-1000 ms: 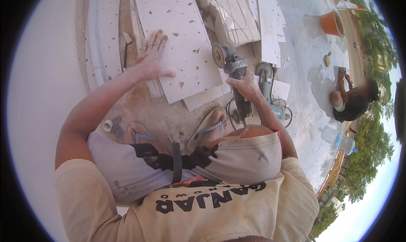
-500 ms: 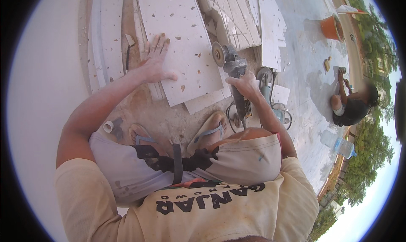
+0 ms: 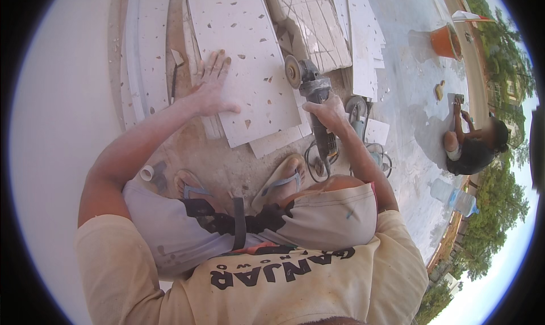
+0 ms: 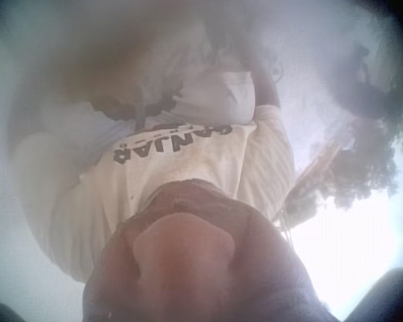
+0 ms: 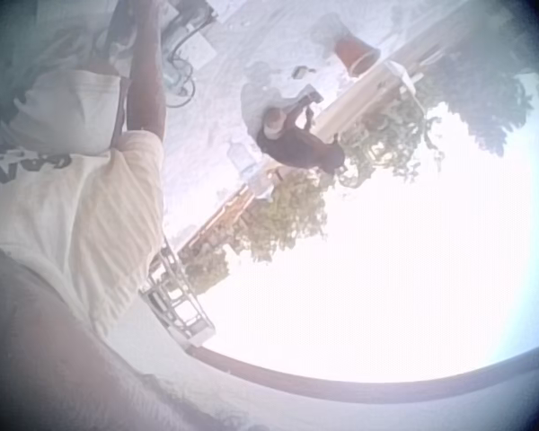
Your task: The person walks through a construction site, picks up a white terrazzo tile, measures and marks it with a metal ruler and pencil, then uses an angle grinder to cut the tile along the marked line. Another worker is visible in the background applying mortar.
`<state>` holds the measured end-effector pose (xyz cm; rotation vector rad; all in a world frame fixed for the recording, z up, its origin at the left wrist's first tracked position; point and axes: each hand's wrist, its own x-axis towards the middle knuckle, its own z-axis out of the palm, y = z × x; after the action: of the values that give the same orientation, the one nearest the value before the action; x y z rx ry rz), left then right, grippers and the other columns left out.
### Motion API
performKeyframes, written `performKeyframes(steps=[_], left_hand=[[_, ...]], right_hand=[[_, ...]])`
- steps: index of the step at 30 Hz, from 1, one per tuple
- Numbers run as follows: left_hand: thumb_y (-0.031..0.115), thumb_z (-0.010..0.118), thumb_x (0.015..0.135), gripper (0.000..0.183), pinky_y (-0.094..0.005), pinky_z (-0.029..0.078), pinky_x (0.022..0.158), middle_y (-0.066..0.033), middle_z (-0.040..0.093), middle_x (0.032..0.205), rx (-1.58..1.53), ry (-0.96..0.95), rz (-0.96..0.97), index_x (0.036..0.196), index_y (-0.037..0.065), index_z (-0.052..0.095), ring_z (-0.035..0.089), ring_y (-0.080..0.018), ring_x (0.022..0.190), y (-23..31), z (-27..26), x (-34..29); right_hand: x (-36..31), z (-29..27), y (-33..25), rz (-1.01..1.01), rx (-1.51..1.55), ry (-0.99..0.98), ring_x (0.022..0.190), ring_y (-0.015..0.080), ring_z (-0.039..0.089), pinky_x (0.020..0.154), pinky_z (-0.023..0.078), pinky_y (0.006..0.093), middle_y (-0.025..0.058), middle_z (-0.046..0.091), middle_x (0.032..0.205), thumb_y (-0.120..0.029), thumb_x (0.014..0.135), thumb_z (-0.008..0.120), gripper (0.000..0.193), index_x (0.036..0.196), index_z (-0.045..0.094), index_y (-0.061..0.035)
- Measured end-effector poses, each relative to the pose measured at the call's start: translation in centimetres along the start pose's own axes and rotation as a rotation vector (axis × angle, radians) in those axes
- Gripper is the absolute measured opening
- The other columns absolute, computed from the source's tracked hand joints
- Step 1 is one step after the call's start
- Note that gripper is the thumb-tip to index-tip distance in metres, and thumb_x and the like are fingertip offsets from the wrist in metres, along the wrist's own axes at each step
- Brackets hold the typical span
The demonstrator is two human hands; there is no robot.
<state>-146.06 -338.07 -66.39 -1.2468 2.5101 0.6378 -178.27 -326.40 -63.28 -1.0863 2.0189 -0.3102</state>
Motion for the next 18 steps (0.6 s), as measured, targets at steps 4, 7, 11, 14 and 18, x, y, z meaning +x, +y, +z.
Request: performKeyframes(steps=[4, 7, 11, 14, 18], left_hand=[[0.068, 0.074, 0.07, 0.137, -0.0486, -0.006, 0.124, -0.0227, -0.01, 0.165, -0.009, 0.016, 0.011, 0.158, -0.003, -0.002, -0.017, -0.034, 0.153, -0.2, 0.3, -0.1], [0.068, 0.074, 0.07, 0.137, -0.0487, -0.006, 0.124, -0.0227, -0.01, 0.165, -0.008, 0.014, 0.007, 0.158, -0.003, -0.002, -0.017, -0.0339, 0.153, -0.4, 0.3, -0.1], [0.069, 0.074, 0.069, 0.137, -0.0489, -0.006, 0.124, -0.0228, -0.009, 0.165, -0.011, -0.003, 0.002, 0.158, -0.004, -0.001, -0.017, -0.0343, 0.153, 0.0, -0.1, -0.1], [0.067, 0.076, 0.069, 0.137, -0.0494, -0.004, 0.124, -0.023, -0.009, 0.166, -0.015, 0.011, 0.01, 0.158, -0.004, 0.0, -0.015, -0.0348, 0.153, 0.0, -0.1, -0.2], [0.065, 0.077, 0.068, 0.137, -0.0497, -0.003, 0.124, -0.0237, -0.008, 0.165, -0.005, 0.013, 0.01, 0.157, -0.005, 0.0, -0.014, -0.0353, 0.154, 0.1, -0.2, -0.1]], right_hand=[[0.3, -0.1, -0.4, -0.008, 0.015, -0.006, 0.087, 0.0256, 0.069, 0.081, 0.054, 0.0366, 0.0158, 0.072, 0.095, -0.032, 0.069, 0.08, 0.056, 0.11, 0.066, 0.0037], [0.6, 0.1, -0.6, -0.029, 0.021, 0.002, 0.085, 0.0241, 0.069, 0.078, 0.054, 0.0357, 0.0151, 0.072, 0.094, -0.032, 0.069, 0.08, 0.055, 0.108, 0.065, 0.0047], [0.9, 0.0, -0.8, -0.04, 0.02, 0.017, 0.083, 0.0224, 0.068, 0.077, 0.054, 0.0351, 0.0138, 0.072, 0.092, -0.032, 0.069, 0.08, 0.054, 0.106, 0.065, 0.0049], [1.4, 0.2, -0.8, -0.059, 0.027, 0.033, 0.082, 0.022, 0.068, 0.077, 0.054, 0.0352, 0.0133, 0.071, 0.09, -0.031, 0.069, 0.08, 0.053, 0.105, 0.065, 0.005], [2.1, 0.2, -0.8, -0.092, 0.031, 0.034, 0.081, 0.0217, 0.067, 0.076, 0.054, 0.0355, 0.0134, 0.071, 0.089, -0.031, 0.07, 0.08, 0.05, 0.101, 0.066, 0.0052]])
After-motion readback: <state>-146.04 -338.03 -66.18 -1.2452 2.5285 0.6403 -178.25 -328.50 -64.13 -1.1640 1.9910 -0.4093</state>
